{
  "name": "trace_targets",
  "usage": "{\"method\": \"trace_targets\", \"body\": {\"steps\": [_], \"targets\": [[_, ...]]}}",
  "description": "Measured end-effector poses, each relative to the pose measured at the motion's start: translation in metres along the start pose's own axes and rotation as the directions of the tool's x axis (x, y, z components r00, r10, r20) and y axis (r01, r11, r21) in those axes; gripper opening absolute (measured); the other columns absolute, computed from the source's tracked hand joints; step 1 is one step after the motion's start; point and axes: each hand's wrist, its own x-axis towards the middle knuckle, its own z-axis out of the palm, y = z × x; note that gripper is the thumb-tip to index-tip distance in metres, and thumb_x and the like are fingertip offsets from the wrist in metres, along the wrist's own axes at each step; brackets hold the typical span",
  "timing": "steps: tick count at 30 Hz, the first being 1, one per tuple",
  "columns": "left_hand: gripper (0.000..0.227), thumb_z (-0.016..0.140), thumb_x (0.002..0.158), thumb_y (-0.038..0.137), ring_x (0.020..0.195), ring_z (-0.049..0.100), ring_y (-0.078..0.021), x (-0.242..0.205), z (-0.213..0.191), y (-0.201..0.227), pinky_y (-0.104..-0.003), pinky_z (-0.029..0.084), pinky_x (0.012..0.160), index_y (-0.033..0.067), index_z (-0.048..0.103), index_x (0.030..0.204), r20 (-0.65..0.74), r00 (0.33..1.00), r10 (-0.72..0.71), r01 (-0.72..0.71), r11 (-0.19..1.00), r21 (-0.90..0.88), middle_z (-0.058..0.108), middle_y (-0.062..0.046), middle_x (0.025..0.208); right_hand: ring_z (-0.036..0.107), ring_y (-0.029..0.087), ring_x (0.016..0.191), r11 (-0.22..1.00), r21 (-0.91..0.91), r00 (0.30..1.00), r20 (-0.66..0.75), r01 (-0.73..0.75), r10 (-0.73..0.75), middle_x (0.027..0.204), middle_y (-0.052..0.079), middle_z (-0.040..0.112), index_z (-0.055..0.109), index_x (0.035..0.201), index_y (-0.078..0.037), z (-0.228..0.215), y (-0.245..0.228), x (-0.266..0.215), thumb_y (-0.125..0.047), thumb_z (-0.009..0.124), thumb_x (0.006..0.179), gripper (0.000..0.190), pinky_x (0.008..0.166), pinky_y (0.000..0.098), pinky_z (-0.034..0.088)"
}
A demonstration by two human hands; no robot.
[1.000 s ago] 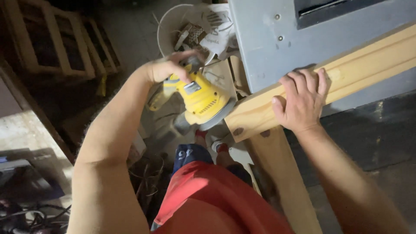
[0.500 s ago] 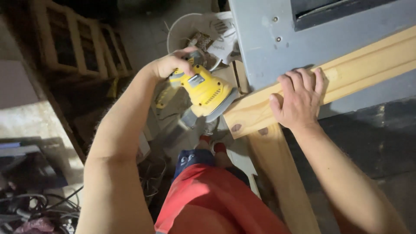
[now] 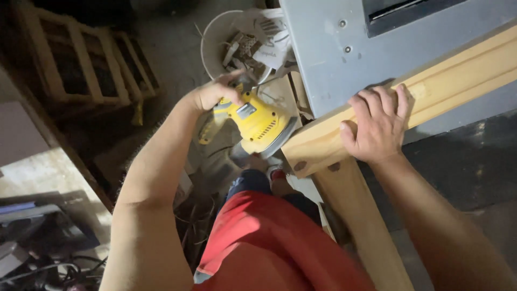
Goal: Sanding a wooden frame using a handheld orbital sander on a workbench.
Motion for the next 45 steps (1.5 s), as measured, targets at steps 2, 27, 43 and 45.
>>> {"method": "trace_targets", "body": {"steps": [2,27,43,45], "targets": [[0.07,0.083,0.056,0.015,0.099,0.071,-0.0303,-0.004,-0.001,-0.011,-0.047,0.065,0.084,0.0162,0.071,0.125,-0.003,0.999,-0.035,0.035,0.999,-0.029,0.073,-0.013,0.108,0.065,0.03,0.129,1.0,-0.012,1.0,0.01,-0.013,0.013,0.119,0.009,0.069,0.072,0.117,-0.012,0.003,-0.001,-0.002,-0.054,0.049,0.103,0.049,0.131,0.0576,0.023],[0.083,0.086,0.051,0.018,0.1,0.069,-0.0288,0.003,0.002,0.007,-0.044,0.062,0.085,0.017,0.07,0.133,0.071,0.994,0.079,-0.079,0.997,0.002,0.072,-0.014,0.109,0.07,0.029,0.126,0.999,-0.039,0.998,-0.06,0.014,-0.017,0.114,0.01,0.071,0.074,0.113,-0.011,0.005,-0.002,0.002,-0.062,0.025,0.11,0.07,0.131,0.0564,0.025],[0.081,0.09,0.055,0.015,0.104,0.062,-0.0217,-0.045,0.011,-0.005,-0.041,0.051,0.098,0.0124,0.066,0.132,0.014,0.937,0.349,-0.348,0.932,0.1,0.069,-0.01,0.115,0.069,0.028,0.127,1.0,-0.03,0.999,-0.048,0.003,-0.004,0.116,0.01,0.071,0.074,0.117,-0.012,0.003,0.0,-0.001,-0.05,0.044,0.101,0.051,0.131,0.0566,0.026],[0.085,0.092,0.054,0.015,0.107,0.06,-0.0195,-0.059,0.018,-0.013,-0.039,0.05,0.1,0.011,0.065,0.135,0.008,0.938,0.346,-0.345,0.934,0.089,0.067,-0.009,0.118,0.069,0.028,0.125,1.0,-0.028,0.998,-0.061,-0.009,0.008,0.115,0.009,0.071,0.074,0.116,-0.013,0.003,-0.002,0.001,-0.053,0.039,0.103,0.055,0.131,0.056,0.026]]}}
